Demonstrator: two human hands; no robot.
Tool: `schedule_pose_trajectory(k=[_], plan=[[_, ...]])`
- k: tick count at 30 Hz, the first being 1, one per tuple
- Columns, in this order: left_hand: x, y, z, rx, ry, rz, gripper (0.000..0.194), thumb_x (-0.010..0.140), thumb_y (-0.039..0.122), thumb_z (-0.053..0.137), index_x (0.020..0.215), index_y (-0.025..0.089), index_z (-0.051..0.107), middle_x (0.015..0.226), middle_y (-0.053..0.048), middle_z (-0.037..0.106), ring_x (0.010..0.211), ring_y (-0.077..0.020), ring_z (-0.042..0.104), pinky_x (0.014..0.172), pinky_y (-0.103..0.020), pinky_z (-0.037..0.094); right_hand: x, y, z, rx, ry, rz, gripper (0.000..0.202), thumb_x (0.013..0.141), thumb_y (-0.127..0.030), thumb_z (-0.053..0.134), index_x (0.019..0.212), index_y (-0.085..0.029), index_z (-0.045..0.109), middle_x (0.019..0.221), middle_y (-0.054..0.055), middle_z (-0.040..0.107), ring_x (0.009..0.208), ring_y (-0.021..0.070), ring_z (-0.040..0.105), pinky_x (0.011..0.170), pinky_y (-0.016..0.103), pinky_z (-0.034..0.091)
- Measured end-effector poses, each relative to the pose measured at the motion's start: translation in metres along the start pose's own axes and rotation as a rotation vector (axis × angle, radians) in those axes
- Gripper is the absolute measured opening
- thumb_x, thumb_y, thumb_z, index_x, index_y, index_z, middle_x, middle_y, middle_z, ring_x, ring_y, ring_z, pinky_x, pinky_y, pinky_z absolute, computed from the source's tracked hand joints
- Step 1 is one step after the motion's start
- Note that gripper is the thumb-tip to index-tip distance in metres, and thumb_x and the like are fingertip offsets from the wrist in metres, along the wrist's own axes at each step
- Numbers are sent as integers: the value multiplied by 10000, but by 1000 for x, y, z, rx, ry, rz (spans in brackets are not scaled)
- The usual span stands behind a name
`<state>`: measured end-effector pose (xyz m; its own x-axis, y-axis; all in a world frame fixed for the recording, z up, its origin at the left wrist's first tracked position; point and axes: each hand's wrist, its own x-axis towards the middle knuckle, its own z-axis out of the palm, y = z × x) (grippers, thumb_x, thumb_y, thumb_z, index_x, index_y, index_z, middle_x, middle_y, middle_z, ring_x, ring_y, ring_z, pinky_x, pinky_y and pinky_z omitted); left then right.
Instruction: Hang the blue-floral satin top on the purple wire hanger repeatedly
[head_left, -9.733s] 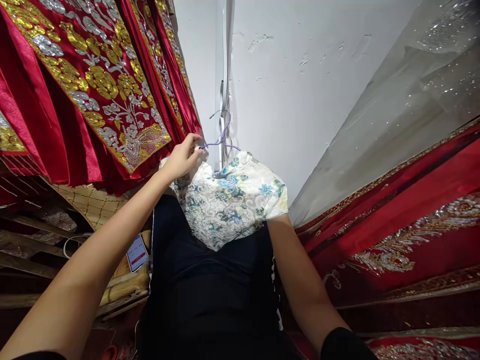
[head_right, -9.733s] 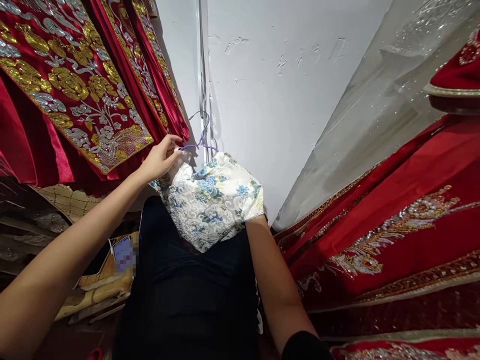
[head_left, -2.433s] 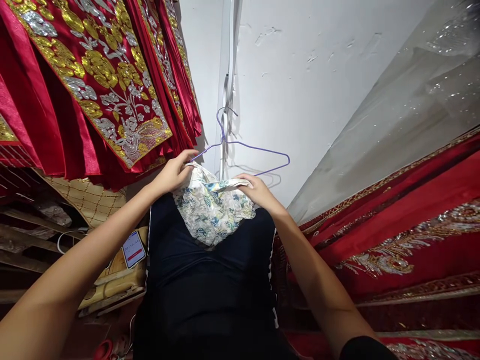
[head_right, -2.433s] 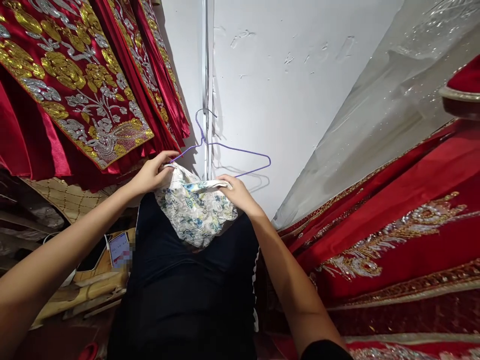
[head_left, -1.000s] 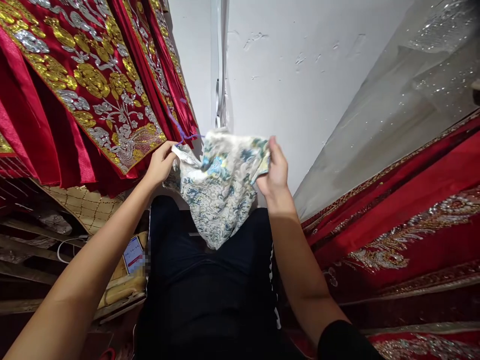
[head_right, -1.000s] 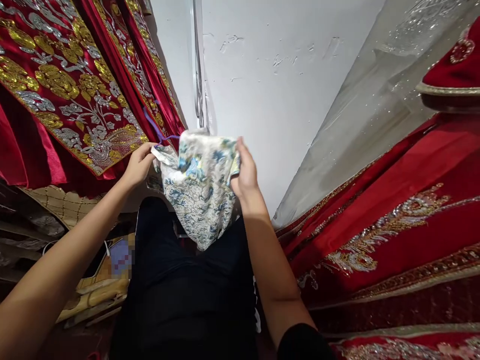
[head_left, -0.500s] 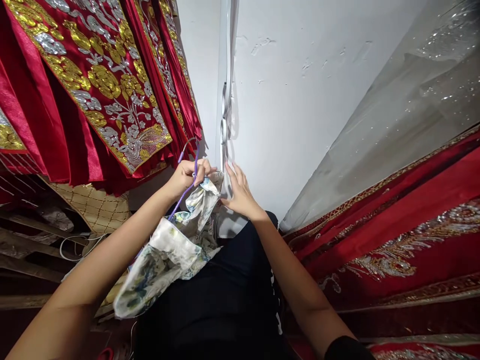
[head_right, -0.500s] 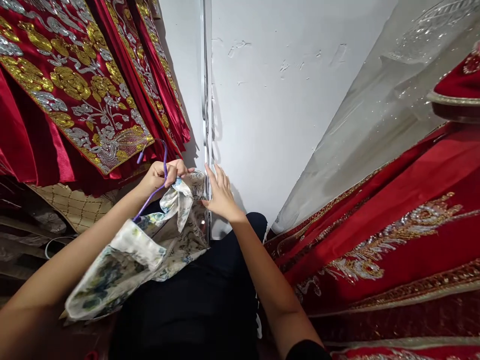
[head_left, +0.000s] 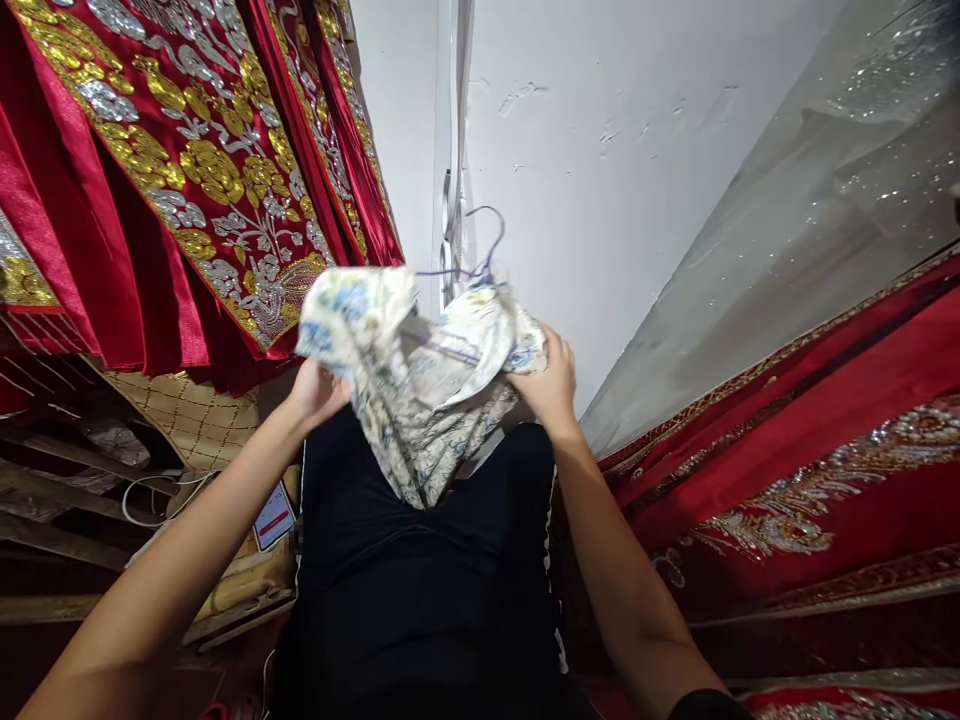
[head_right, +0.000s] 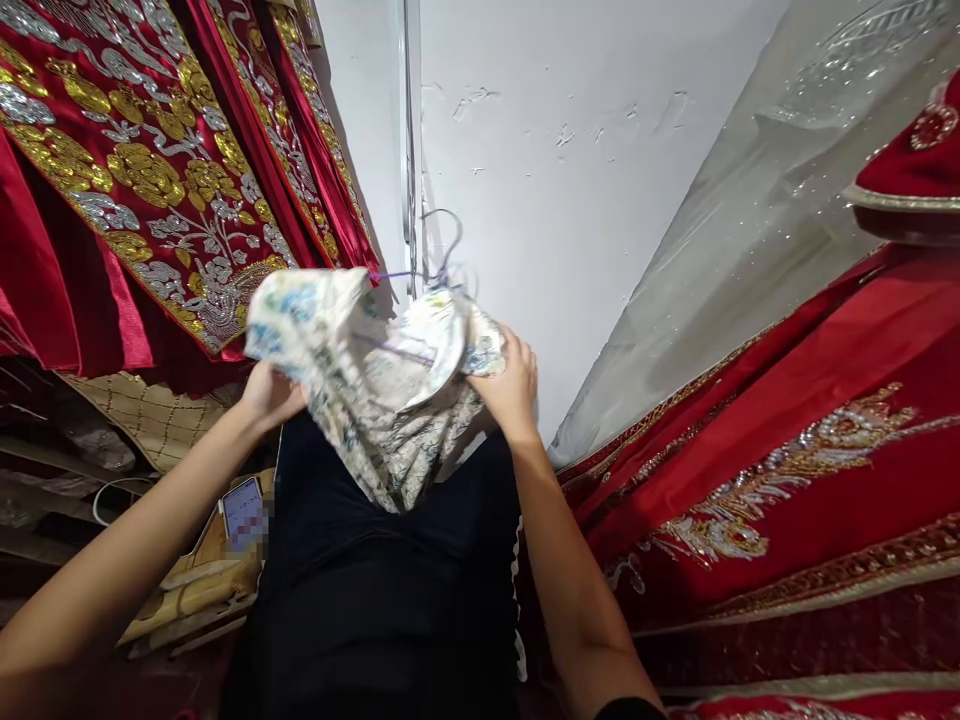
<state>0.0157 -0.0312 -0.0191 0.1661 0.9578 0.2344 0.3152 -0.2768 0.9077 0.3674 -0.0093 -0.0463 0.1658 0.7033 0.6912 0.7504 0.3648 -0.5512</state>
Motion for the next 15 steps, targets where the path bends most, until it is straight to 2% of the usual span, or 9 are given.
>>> schedule_pose_trajectory(k=[2,3,5,7,9,11,13,15], plan=[[-7,-23,4,-121,-7,-108,876,869,829,90,1246,223,598,1210,-137,709,1109,-285,679,947,-474,570,15,4,-8,-46,38,70,843,708,-466,739,1462,-230,446,1267,163,564,1191,392,506,996,558,427],[-10,-34,11,-153,5,-132,848,861,846,162,1238,226,601,1192,-130,715,1108,-278,682,963,-462,565,22,2,-11,-62,36,82,842,714,-476,734,1466,-230,446,1261,168,566,1196,399,502,995,568,421],[-14,-50,29,-140,68,-98,741,865,798,372,1294,225,566,1249,-122,696,1186,-278,654,1010,-439,541,34,-10,-13,-85,3,55,848,715,-478,740,1474,-235,451,1236,171,567,1191,409,501,993,575,415],[-16,-61,50,-136,155,-25,685,868,682,535,1370,217,519,1355,-125,645,1299,-290,586,1071,-436,498,39,-24,-12,-96,-42,-16,865,703,-447,760,1487,-247,453,1200,165,565,1176,412,504,997,571,410],[-19,-72,71,-171,271,-2,647,861,578,623,1385,211,524,1409,-123,611,1355,-293,540,1118,-436,461,35,-34,-12,-107,-88,-81,880,698,-392,766,1505,-267,438,1168,149,557,1158,405,508,999,560,410],[-24,-84,88,-267,428,-47,569,849,497,673,1321,189,591,1380,-129,632,1346,-299,549,1136,-437,443,23,-34,-12,-120,-130,-109,886,695,-332,755,1515,-295,424,1150,127,548,1143,390,512,992,547,419],[-32,-97,101,-397,542,-122,480,844,439,698,1229,156,657,1321,-137,669,1311,-309,580,1136,-443,439,7,-25,-12,-129,-140,-101,893,683,-286,742,1516,-314,420,1147,109,544,1139,373,514,993,538,429],[-42,-108,111,-494,588,-171,441,854,423,702,1186,134,687,1291,-139,688,1282,-311,603,1136,-448,434,-8,-10,-11,-105,-112,-60,890,677,-269,735,1511,-313,430,1150,100,547,1150,356,515,1006,528,437]])
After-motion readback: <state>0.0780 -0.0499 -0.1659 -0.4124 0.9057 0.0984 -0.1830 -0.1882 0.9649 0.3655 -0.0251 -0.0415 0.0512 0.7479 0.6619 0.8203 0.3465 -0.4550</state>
